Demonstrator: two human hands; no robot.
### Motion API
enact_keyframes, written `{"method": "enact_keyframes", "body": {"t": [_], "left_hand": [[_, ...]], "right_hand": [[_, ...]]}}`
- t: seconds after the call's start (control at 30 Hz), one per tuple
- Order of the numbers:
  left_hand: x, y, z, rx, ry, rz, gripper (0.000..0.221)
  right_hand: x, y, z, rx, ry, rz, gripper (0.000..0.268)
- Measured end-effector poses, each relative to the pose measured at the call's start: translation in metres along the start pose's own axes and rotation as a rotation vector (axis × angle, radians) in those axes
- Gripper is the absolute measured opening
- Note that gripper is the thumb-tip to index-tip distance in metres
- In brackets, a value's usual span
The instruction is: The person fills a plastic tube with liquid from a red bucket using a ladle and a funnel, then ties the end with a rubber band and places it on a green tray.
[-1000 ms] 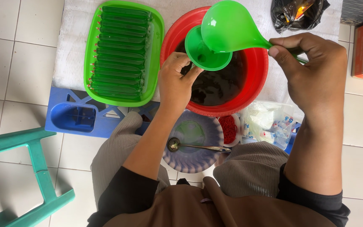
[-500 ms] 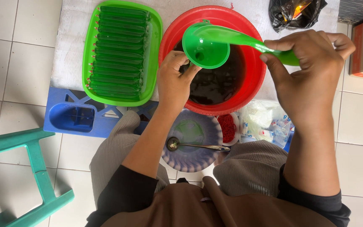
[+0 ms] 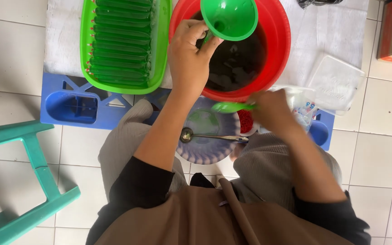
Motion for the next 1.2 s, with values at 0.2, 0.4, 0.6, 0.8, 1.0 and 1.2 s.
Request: {"method": "enact_keyframes", "body": {"t": [0.2,0.4,0.6,0.8,1.0,1.2], "left_hand": [[0.001,0.000,-0.006,0.034,0.018,0.059,0.016],[-0.003,-0.005,0.003,0.190,-0.127,0.106,0.011],[-0.013,-0.014,-0.006,0.056,-0.148,0.159,0.014],[-0.023,-0.023,-0.013,0.026,-0.130,0.238,0.017],[-0.029,-0.028,-0.022,-0.057,-0.196,0.258,0.020],[-0.028,-0.029,-0.029,-0.089,-0.233,0.295,0.018]], "right_hand": [[-0.171,-0.025,0.052,0.369,-0.195,0.025,0.025],[-0.110,-0.004,0.063,0.205,0.048,0.341,0.046],[0.138,0.008,0.072,0.107,0.533,-0.896,0.029],[0.177,0.012,0.082,0.454,0.496,-0.784,0.006],[0.198,0.002,0.072,0.459,0.419,-0.747,0.005],[0.213,-0.017,0.043,0.350,0.334,-0.845,0.014]]}}
Point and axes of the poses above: each hand's wrist, its own y-axis towards the middle knuckle, its own x-axis out of the back of the hand, z = x × y, the point moved 6 cm from there along y, towards the middle knuckle, and after that the axes turned 12 degrees about -z, right-handed, at the moved point
